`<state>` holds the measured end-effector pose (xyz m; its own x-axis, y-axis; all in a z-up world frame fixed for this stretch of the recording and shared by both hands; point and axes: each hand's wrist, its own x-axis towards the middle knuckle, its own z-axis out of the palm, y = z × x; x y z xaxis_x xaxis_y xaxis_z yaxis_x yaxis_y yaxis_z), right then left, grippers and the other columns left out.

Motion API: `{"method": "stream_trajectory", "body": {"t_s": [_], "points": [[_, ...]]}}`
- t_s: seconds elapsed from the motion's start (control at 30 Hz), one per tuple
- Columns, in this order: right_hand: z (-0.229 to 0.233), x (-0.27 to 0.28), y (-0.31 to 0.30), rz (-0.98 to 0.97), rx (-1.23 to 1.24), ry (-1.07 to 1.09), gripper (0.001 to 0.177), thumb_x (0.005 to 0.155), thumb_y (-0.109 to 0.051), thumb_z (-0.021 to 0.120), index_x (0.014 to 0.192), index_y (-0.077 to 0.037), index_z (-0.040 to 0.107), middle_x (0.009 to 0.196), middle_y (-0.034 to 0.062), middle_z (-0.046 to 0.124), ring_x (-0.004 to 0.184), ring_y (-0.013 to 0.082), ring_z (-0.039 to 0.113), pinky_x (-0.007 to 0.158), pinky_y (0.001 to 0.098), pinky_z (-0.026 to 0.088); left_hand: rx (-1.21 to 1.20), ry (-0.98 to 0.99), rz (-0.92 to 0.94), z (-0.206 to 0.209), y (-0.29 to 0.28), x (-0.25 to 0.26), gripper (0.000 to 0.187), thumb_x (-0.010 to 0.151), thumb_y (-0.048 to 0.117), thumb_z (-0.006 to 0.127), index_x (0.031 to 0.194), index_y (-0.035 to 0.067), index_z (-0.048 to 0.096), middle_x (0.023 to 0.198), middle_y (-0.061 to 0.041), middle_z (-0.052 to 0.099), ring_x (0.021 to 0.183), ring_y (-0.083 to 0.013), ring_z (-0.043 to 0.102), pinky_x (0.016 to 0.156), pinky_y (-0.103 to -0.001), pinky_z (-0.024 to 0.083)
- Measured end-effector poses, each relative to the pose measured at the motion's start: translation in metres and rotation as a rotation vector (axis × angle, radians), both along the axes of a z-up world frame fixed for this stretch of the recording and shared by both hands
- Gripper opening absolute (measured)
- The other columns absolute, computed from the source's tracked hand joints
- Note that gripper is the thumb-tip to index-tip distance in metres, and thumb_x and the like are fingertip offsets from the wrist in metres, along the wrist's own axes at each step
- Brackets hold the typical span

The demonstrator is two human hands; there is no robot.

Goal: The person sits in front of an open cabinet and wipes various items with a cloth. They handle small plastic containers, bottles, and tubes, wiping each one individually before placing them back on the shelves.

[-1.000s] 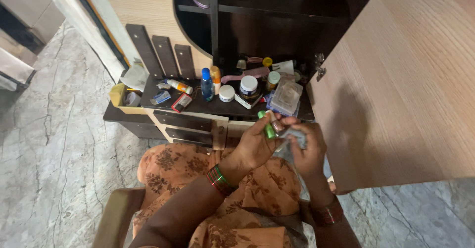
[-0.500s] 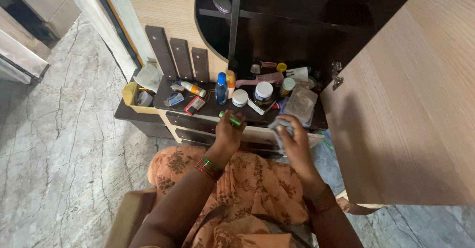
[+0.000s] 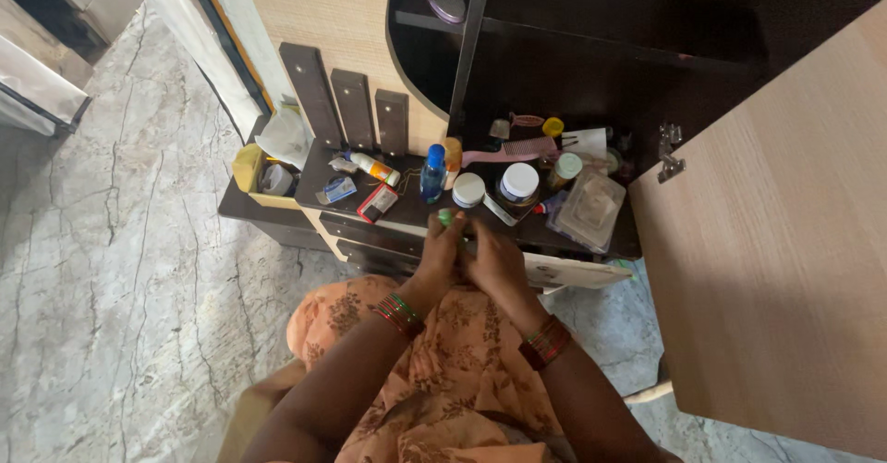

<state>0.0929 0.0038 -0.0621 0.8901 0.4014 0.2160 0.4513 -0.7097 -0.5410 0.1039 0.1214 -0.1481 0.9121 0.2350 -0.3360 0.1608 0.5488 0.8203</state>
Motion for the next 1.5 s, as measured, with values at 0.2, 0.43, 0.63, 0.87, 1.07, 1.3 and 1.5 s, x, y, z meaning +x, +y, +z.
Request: {"method": "stream_trajectory", "body": {"t_s": [0.2,0.43,0.63,0.87,1.07,1.3,1.5], "points": [[-0.022,0.024,0.007,-0.09,0.122,0.097,0.035,0.093,-0.022,0.067,0.125,-0.012,0.059,0.1,0.0192,0.074,0.095,0.042,0.069,0.075,0.0517,0.054,0.154,-0.232,-0.045,-0.02,0.003,0.007,0.031,0.11,0.033,0.053,0.121,0.005,0.06,0.113,-0.004,0.054,0.099,-0.0138,0.054,0.081,-0.029,0.051],[-0.05,0.045,0.017,-0.137,0.244,0.111,0.028,0.093,-0.024,0.067,0.119,-0.013,0.065,0.101,0.0203,0.074,0.096,0.0415,0.071,0.078,0.0492,0.056,0.331,-0.316,0.054,-0.039,0.01,0.023,0.025,0.101,0.023,0.064,0.118,0.006,0.071,0.112,-0.005,0.057,0.102,-0.0167,0.058,0.084,-0.03,0.051],[-0.044,0.05,0.027,-0.246,-0.027,0.122,0.035,0.094,-0.03,0.068,0.124,-0.013,0.063,0.097,0.0203,0.073,0.094,0.043,0.069,0.077,0.0534,0.054,1.05,-0.199,0.163,-0.028,0.025,0.021,0.02,0.089,0.015,0.08,0.108,0.012,0.079,0.099,-0.009,0.055,0.093,-0.0247,0.057,0.081,-0.036,0.05],[-0.059,0.058,0.028,-0.149,-0.071,-0.014,0.042,0.093,-0.027,0.07,0.129,-0.008,0.06,0.109,0.02,0.072,0.1,0.0429,0.068,0.081,0.0528,0.054,0.823,-0.22,0.061,-0.016,0.036,0.018,0.036,0.091,-0.001,0.069,0.124,0.013,0.074,0.104,-0.013,0.054,0.09,-0.0255,0.061,0.08,-0.038,0.054],[-0.062,0.055,0.026,-0.24,-0.057,0.24,0.057,0.097,-0.032,0.067,0.148,-0.013,0.05,0.116,0.0196,0.071,0.105,0.0407,0.069,0.089,0.0515,0.054,0.881,-0.279,0.089,-0.028,0.037,0.023,0.049,0.088,-0.009,0.058,0.131,0.012,0.067,0.111,-0.016,0.059,0.092,-0.0289,0.067,0.082,-0.039,0.059],[-0.055,0.027,0.012,-0.145,0.187,-0.11,0.057,0.091,-0.025,0.072,0.142,-0.009,0.052,0.117,0.0242,0.07,0.101,0.0438,0.068,0.079,0.0498,0.055,1.056,-0.367,0.171,-0.044,0.029,0.007,0.043,0.087,-0.003,0.06,0.129,0.006,0.061,0.112,-0.021,0.061,0.1,-0.04,0.063,0.083,-0.046,0.054],[0.01,0.007,0.002,-0.262,0.111,0.175,0.034,0.099,-0.027,0.066,0.132,-0.019,0.064,0.093,0.0224,0.074,0.08,0.0381,0.071,0.072,0.0461,0.054,0.725,-0.412,-0.002,0.008,0.013,-0.001,0.025,0.1,0.002,0.057,0.123,0.006,0.066,0.101,-0.011,0.069,0.086,-0.0235,0.069,0.074,-0.036,0.057]]}}
